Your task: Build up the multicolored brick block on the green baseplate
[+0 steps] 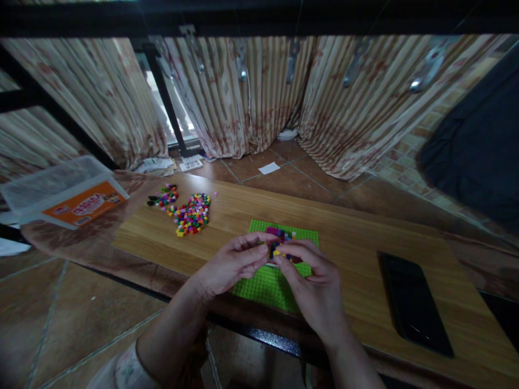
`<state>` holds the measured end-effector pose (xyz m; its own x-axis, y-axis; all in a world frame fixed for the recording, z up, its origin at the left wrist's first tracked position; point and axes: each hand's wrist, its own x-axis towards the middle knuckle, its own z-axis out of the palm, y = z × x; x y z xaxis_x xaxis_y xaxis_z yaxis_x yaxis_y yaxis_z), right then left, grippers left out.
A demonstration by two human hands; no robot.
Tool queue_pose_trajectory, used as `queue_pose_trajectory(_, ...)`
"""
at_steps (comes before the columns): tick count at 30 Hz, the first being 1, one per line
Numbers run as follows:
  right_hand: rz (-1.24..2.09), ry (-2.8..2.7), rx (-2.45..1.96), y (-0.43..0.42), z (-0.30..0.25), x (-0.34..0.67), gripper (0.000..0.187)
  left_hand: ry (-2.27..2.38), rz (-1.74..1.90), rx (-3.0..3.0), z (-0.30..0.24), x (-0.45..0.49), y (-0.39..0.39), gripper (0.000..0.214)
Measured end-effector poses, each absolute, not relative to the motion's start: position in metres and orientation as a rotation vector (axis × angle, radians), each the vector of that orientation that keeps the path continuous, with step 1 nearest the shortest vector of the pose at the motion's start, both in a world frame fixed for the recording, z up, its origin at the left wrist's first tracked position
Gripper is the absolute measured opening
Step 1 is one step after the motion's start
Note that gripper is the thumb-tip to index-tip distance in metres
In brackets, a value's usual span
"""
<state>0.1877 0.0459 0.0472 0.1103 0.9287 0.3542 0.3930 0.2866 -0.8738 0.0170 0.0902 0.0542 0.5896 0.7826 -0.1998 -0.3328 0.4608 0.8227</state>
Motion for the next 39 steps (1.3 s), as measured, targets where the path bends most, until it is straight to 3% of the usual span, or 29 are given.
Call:
queue_pose_trajectory(10, 0.378, -1.501, -1.458, 0.053, 0.024, 0.201, 0.012, 0.911, 0.903, 0.742, 0.043, 0.016, 0.1, 0.026)
queue_pose_trajectory(28, 0.105, -1.716, -1.464, 0.055, 0.028, 0.2, 0.018, 0.908, 0.892, 0.754, 0.045, 0.015, 0.1, 0.023)
queue_pose_trajectory(39, 0.667, -1.091, -1.537, 0.065, 0.013, 0.195, 0.018, 0.918, 0.891, 0.736, 0.046, 0.016, 0.1, 0.024)
